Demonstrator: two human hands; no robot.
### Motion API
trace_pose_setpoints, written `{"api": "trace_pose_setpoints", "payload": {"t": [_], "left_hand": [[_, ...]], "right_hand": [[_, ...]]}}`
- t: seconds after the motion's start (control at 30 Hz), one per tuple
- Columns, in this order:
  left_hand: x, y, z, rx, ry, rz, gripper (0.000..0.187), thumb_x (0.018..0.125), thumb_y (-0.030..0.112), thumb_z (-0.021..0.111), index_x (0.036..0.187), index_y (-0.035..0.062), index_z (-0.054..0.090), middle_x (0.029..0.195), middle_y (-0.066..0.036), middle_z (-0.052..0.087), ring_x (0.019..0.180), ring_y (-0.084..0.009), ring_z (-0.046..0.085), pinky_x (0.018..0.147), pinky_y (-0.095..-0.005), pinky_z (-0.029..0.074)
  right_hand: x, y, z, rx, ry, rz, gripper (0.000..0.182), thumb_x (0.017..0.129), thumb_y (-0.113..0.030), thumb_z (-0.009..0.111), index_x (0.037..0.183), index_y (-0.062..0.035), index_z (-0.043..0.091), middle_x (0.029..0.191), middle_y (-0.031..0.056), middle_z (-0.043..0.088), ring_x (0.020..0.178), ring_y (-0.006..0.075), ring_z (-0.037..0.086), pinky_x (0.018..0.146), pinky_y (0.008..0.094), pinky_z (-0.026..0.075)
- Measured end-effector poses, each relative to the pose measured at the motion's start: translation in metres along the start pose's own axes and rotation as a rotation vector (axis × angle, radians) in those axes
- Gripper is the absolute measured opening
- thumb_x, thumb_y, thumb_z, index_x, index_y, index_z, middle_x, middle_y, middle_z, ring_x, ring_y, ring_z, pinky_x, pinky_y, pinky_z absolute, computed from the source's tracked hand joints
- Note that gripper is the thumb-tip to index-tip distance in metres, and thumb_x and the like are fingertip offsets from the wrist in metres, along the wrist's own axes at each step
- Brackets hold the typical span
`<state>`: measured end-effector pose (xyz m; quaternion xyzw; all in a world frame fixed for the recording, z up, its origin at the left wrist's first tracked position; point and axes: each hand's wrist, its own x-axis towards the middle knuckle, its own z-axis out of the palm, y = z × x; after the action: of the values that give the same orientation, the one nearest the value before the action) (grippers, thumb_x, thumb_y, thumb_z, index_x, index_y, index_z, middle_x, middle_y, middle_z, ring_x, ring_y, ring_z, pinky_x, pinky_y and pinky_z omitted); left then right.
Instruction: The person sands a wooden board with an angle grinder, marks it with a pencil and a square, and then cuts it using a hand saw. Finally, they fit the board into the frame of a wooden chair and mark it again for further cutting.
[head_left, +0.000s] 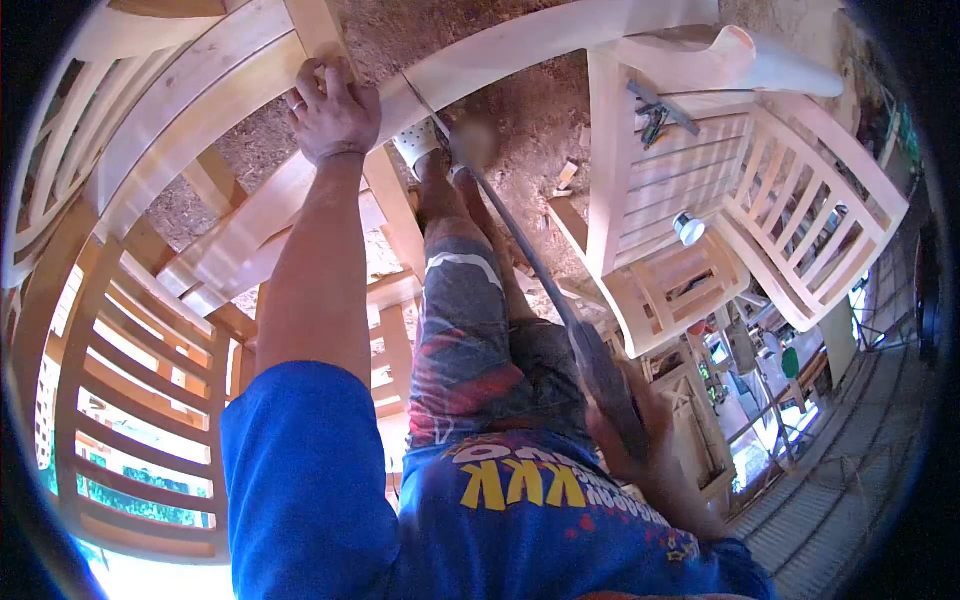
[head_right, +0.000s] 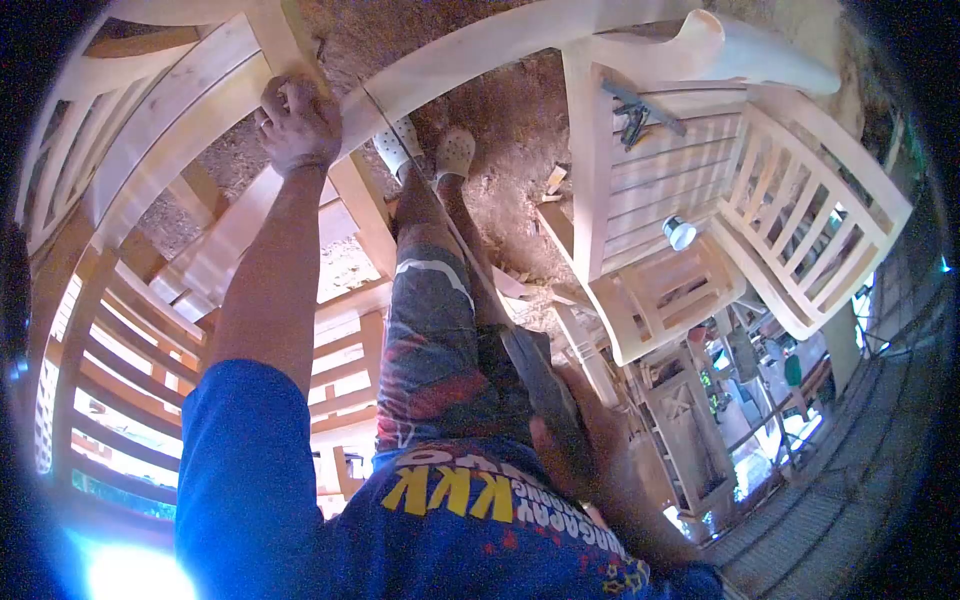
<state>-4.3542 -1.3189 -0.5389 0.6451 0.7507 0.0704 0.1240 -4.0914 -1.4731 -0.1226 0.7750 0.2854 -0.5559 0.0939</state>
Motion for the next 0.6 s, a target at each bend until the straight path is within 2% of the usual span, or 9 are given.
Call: {"api": "trace_pose_setpoints", "payload": {"t": [0.1, 0.13, 0.23, 0.3, 0.37, 0.4, 0.43, 0.5, 0.6], "left_hand": [[0.001, -0.001, -0.002, -0.008, -0.001, 0.009, 0.043, 0.083, 0.033, 0.066, 0.125, 0.0227, 0.063, 0.142, -0.007, 0.049, 0.124, -0.0409, 0.053, 0.098, -0.0586, 0.049], [0.001, 0.001, -0.002, -0.013, 0.003, 0.004, 0.043, 0.083, 0.033, 0.065, 0.125, 0.0224, 0.063, 0.142, -0.007, 0.049, 0.124, -0.041, 0.052, 0.098, -0.0587, 0.049], [-0.002, 0.001, -0.008, -0.041, 0.001, 0.021, 0.042, 0.084, 0.033, 0.064, 0.124, 0.0218, 0.063, 0.141, -0.008, 0.049, 0.124, -0.0421, 0.052, 0.096, -0.0594, 0.05], [-0.009, -0.001, 0.004, -0.003, 0.02, 0.015, 0.042, 0.084, 0.033, 0.064, 0.124, 0.0219, 0.062, 0.141, -0.008, 0.049, 0.123, -0.0427, 0.052, 0.095, -0.0599, 0.05], [0.009, -0.003, 0.009, 0.024, 0.069, 0.0, 0.042, 0.083, 0.033, 0.065, 0.123, 0.0218, 0.062, 0.141, -0.008, 0.049, 0.123, -0.0431, 0.052, 0.095, -0.0602, 0.05], [0.008, 0.001, 0.004, 0.019, 0.058, 0.001, 0.041, 0.083, 0.033, 0.065, 0.122, 0.0216, 0.062, 0.141, -0.009, 0.049, 0.123, -0.0431, 0.052, 0.094, -0.0602, 0.05], [0.0, 0.003, -0.001, 0.017, 0.036, -0.001, 0.041, 0.082, 0.033, 0.065, 0.122, 0.0214, 0.062, 0.141, -0.009, 0.049, 0.122, -0.0432, 0.052, 0.094, -0.0602, 0.05], [0.0, 0.004, 0.002, -0.002, 0.023, -0.008, 0.04, 0.082, 0.033, 0.065, 0.12, 0.0217, 0.063, 0.141, -0.009, 0.049, 0.121, -0.0424, 0.052, 0.095, -0.0592, 0.05], [0.001, -0.001, -0.001, 0.022, 0.016, 0.022, 0.04, 0.082, 0.033, 0.065, 0.121, 0.0226, 0.063, 0.141, -0.008, 0.049, 0.121, -0.0415, 0.053, 0.096, -0.0579, 0.05]], "right_hand": [[0.112, -0.047, 0.028, 0.107, 0.005, -0.378, 0.043, 0.097, -0.015, 0.068, 0.137, -0.0042, 0.057, 0.104, 0.023, 0.073, 0.097, 0.0348, 0.076, 0.082, 0.0409, 0.059], [0.161, -0.065, 0.045, 0.105, -0.011, -0.369, 0.037, 0.098, -0.021, 0.066, 0.13, -0.0048, 0.06, 0.101, 0.025, 0.073, 0.095, 0.04, 0.075, 0.081, 0.0454, 0.059], [0.237, -0.122, 0.071, -0.063, 0.031, -0.433, 0.037, 0.097, -0.028, 0.072, 0.124, -0.0039, 0.065, 0.1, 0.0224, 0.072, 0.085, 0.0337, 0.073, 0.078, 0.0401, 0.056], [0.194, -0.098, 0.059, -0.043, 0.069, -0.293, 0.04, 0.096, -0.026, 0.073, 0.128, -0.0032, 0.064, 0.103, 0.0223, 0.072, 0.09, 0.0331, 0.074, 0.08, 0.0397, 0.056], [0.13, -0.066, 0.034, 0.024, 0.084, -0.445, 0.047, 0.095, -0.02, 0.072, 0.136, -0.0007, 0.061, 0.106, 0.0211, 0.072, 0.098, 0.0302, 0.073, 0.087, 0.0387, 0.056], [0.084, -0.053, 0.014, 0.088, -0.004, -0.286, 0.049, 0.095, -0.02, 0.071, 0.139, -0.0035, 0.056, 0.109, 0.0257, 0.072, 0.103, 0.0379, 0.074, 0.091, 0.0462, 0.057], [0.047, -0.062, -0.007, -0.013, -0.079, -0.051, 0.048, 0.096, -0.02, 0.07, 0.137, -0.0001, 0.055, 0.112, 0.0253, 0.072, 0.107, 0.0315, 0.074, 0.093, 0.0422, 0.056], [-0.011, -0.036, -0.025, 0.02, -0.049, -0.138, 0.048, 0.096, -0.021, 0.07, 0.137, -0.0004, 0.056, 0.11, 0.0234, 0.073, 0.107, 0.0299, 0.074, 0.091, 0.0408, 0.056], [0.061, -0.031, 0.005, -0.117, -0.03, -0.161, 0.046, 0.096, -0.022, 0.069, 0.135, -0.0003, 0.056, 0.107, 0.0252, 0.072, 0.105, 0.0316, 0.075, 0.089, 0.0419, 0.057]]}}
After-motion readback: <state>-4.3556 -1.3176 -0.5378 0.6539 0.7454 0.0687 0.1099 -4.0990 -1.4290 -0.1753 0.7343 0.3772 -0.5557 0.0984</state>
